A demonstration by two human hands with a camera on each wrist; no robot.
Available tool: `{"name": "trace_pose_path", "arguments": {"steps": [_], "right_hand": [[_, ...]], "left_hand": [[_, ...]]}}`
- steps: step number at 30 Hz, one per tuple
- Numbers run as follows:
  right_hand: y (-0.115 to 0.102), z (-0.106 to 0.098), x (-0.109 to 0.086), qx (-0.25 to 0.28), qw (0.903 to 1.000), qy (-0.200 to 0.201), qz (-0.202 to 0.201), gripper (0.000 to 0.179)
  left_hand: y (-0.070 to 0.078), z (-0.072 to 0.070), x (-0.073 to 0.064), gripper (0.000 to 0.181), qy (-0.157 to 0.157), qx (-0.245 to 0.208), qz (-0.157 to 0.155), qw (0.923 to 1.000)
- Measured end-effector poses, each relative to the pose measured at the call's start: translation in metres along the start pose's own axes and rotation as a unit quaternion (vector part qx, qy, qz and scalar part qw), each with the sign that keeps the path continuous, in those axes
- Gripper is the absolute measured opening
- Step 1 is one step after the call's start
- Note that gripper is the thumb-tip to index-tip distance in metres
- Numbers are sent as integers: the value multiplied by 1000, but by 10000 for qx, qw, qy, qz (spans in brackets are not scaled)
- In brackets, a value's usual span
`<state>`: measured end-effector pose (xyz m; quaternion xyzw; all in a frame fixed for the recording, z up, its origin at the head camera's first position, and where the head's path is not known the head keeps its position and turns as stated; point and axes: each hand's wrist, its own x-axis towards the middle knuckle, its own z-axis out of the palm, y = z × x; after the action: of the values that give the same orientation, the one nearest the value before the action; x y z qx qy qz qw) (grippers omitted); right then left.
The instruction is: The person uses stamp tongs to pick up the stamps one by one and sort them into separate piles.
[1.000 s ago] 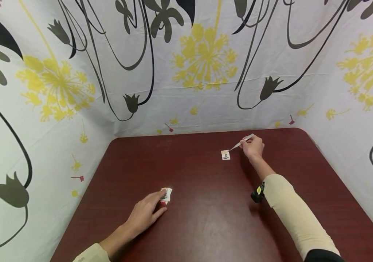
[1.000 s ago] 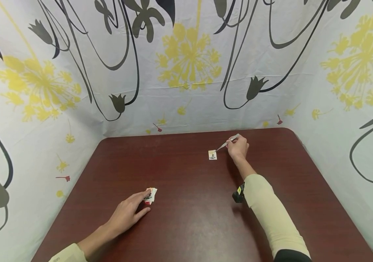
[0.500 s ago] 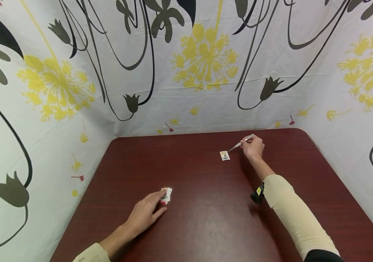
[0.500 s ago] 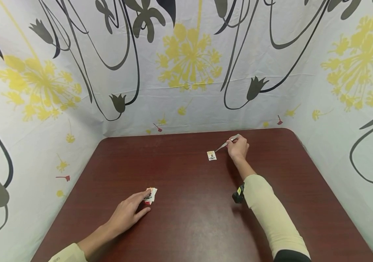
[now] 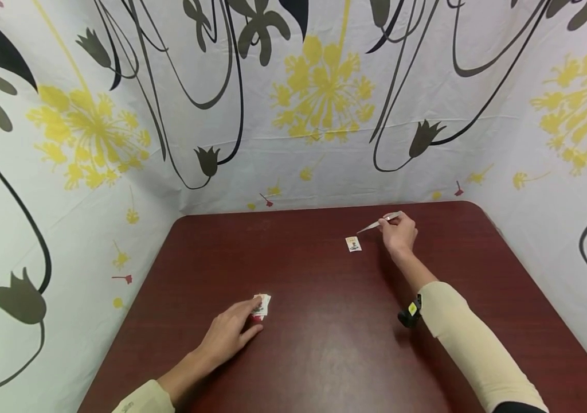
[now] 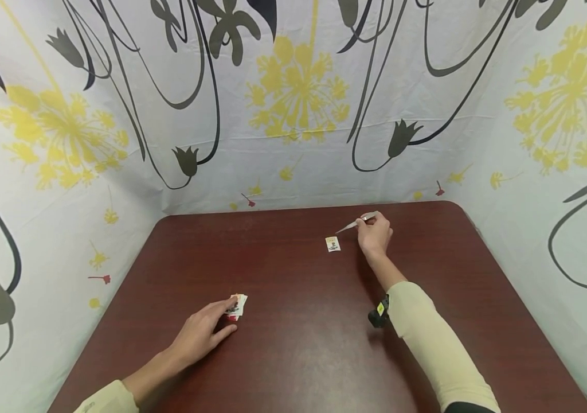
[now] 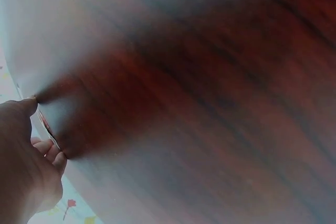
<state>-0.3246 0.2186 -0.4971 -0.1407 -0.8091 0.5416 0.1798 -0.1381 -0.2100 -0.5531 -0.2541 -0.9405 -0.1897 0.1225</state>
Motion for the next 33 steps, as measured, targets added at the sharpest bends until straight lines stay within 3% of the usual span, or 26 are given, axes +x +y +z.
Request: {"name": "trace_pose_path", "arguments": {"steps": [5,11,21,33], "right_hand": [[-17,8,-20,674,9972,-179,-275,16],[-36,23,-52,1134,9895,-782,-442,15],[-46,49,-100,1509,9694,-1935,-108,13],[-47,86,-135,1981,9513,-2343,303,7]], "left_hand": [[0,-2,3,67,5,50,-57,10000],[0,-4,7,69,-12,-17,-102,9999],[0,-5,7,70,55,-36,-147,9999],[0,-8,3,66,-63,-198,-202,9996]]}}
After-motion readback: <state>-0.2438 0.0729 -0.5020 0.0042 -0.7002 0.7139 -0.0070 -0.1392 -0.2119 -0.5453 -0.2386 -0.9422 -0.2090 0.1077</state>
